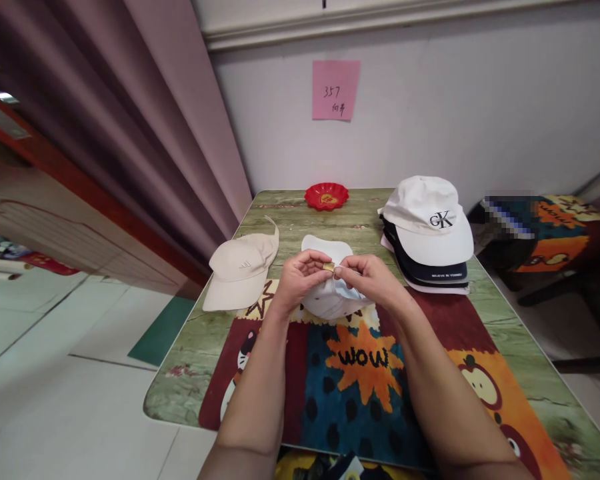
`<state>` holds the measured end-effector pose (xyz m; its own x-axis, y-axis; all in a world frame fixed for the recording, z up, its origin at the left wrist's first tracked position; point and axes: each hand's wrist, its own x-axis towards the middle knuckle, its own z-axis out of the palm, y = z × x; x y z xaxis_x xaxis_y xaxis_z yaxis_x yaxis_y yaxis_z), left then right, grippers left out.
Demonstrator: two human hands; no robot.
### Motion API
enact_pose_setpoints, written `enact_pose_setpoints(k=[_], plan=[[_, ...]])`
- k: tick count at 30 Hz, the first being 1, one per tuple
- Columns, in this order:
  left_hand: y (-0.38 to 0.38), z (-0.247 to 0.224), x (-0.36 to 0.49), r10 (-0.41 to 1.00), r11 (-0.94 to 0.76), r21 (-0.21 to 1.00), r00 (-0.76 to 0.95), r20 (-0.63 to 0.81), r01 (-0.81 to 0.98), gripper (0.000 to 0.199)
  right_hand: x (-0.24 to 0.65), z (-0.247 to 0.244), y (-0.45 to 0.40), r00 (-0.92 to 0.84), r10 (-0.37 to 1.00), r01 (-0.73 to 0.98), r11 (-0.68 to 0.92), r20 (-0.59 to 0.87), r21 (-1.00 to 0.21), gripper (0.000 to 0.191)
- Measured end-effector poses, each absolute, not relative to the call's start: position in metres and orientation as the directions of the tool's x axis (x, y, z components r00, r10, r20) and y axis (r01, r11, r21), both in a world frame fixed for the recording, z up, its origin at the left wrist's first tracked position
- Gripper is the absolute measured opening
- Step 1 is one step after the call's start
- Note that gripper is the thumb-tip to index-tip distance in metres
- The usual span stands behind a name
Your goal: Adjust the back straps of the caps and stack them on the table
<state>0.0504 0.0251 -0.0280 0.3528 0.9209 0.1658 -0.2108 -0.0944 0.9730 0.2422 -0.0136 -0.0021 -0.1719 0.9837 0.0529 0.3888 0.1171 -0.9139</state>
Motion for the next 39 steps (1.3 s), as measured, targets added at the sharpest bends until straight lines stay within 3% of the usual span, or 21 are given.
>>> enact_pose_setpoints(k=[8, 28, 35, 39], plan=[[0.030, -0.031, 0.045, 0.938, -0.132, 0.970, 0.292, 0.189, -0.206, 0.034, 0.250, -0.004, -0.013, -0.130, 0.991, 0.300, 0.069, 0.030, -0.951, 0.025], [0.026, -0.030, 0.051, 0.905, -0.162, 0.968, 0.362, 0.223, -0.192, 0.033, 0.234, -0.010, -0.011, -0.057, 0.993, 0.368, 0.121, 0.108, -0.922, 0.022], [0.030, -0.033, 0.045, 0.920, -0.173, 0.960, 0.313, 0.238, -0.219, 0.034, 0.239, -0.004, -0.013, -0.128, 0.991, 0.178, 0.053, 0.030, -0.983, 0.033], [0.033, -0.033, 0.041, 0.919, -0.179, 0.957, 0.307, 0.246, -0.229, 0.034, 0.243, -0.003, -0.013, -0.132, 0.991, 0.118, 0.033, 0.017, -0.992, 0.029]])
